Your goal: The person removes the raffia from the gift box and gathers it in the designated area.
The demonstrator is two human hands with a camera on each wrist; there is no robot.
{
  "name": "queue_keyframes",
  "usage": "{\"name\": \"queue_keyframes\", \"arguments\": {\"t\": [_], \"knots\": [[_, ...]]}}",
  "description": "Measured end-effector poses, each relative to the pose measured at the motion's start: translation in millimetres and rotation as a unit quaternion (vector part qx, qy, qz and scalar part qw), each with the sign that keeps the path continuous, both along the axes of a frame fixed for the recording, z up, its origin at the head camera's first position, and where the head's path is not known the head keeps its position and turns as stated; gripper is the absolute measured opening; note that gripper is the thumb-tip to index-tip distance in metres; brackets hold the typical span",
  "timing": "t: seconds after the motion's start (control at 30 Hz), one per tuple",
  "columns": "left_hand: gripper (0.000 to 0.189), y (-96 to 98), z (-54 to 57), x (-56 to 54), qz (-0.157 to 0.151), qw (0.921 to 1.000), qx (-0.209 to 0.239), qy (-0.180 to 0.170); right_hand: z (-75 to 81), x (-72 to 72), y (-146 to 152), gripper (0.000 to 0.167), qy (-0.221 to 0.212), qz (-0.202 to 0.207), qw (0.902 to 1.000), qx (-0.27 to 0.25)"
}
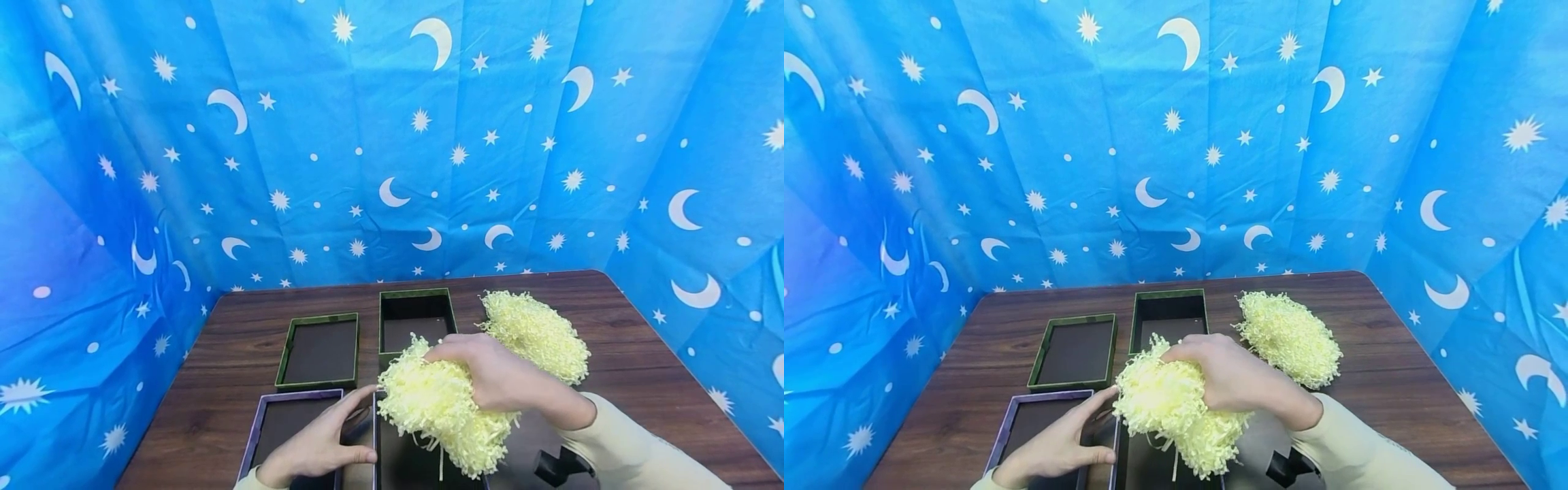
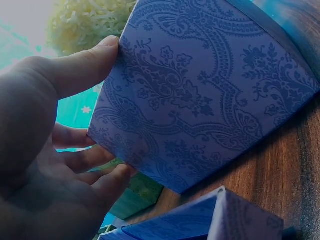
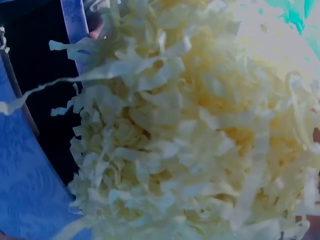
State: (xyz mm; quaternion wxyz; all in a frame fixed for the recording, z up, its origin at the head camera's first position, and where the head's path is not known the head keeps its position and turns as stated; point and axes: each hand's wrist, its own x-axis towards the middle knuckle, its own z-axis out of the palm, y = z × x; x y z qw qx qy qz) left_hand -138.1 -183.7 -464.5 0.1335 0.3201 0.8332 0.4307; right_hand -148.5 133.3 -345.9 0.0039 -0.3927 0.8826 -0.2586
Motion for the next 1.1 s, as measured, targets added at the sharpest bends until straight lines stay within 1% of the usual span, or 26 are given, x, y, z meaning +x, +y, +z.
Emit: {"name": "queue_keyframes", "arguments": {"t": [0.13, 0.23, 0.43, 0.47, 0.53, 0.57, 0.7, 0.73, 0.83, 0.93, 1.0, 1.03, 1.07, 1.1], "knots": [[0.083, 0.2, 0.1, -1.2, -0.01, 0.9998, 0.013, -0.014, 3.4, -1.3, 12, 0.09, 0.014, -0.015, 0.9998, 0.004], [0.083, 0.4, -0.5, -1.6, -0.014, 0.9996, 0.018, -0.018, 5.9, -1.8, 24, 0.089, 0.023, -0.027, 0.9994, 0.002], [0.085, 0.3, 0.6, 0.4, -0.001, 0.9999, -0.008, 0.014, 6.5, 1.0, 44, 0.087, 0.041, -0.062, 0.9972, -0.004], [0.085, 0.2, 0.9, 0.7, 0.001, 0.9997, -0.013, 0.021, 5.8, 2.0, 47, 0.087, 0.041, -0.065, 0.997, -0.006], [0.085, 0.0, 1.3, 1.0, 0.003, 0.9995, -0.017, 0.026, 3.6, 3.6, 52, 0.078, 0.045, -0.07, 0.9965, -0.011], [0.085, -0.1, 1.3, 1.0, 0.003, 0.9994, -0.018, 0.029, 2.4, 4.4, 54, 0.076, 0.045, -0.074, 0.9961, -0.012], [0.085, -0.6, 0.5, 0.9, 0.004, 0.9994, -0.017, 0.031, -0.2, 8.5, 66, 0.078, 0.042, -0.085, 0.9953, -0.018], [0.085, -0.8, 0.3, 1.0, 0.005, 0.9994, -0.016, 0.03, -1.0, 9.3, 69, 0.074, 0.044, -0.086, 0.9951, -0.02], [0.085, -1.2, 0.1, 1.3, 0.006, 0.9995, -0.017, 0.027, -3.3, 12.1, 78, 0.073, 0.032, -0.097, 0.9946, -0.018], [0.085, -1.5, 0.5, 1.3, 0.003, 0.9995, -0.015, 0.028, -7.7, 14.6, 87, 0.072, 0.031, -0.109, 0.9935, -0.012], [0.085, -1.7, 0.6, 0.7, 0.0, 0.9992, -0.017, 0.035, -11.1, 16.2, 95, 0.084, 0.026, -0.121, 0.9923, -0.004], [0.086, -1.8, 0.9, 0.3, -0.003, 0.9992, -0.017, 0.037, -13.4, 16.6, 98, 0.087, 0.027, -0.125, 0.9917, -0.001], [0.086, -2.0, 1.2, -0.2, -0.006, 0.9991, -0.016, 0.038, -16.3, 17.1, 102, 0.087, 0.031, -0.13, 0.9911, 0.001], [0.086, -2.2, 1.6, -0.6, -0.008, 0.9992, -0.014, 0.037, -19.2, 17.4, 105, 0.08, 0.037, -0.132, 0.9905, 0.003]]}}
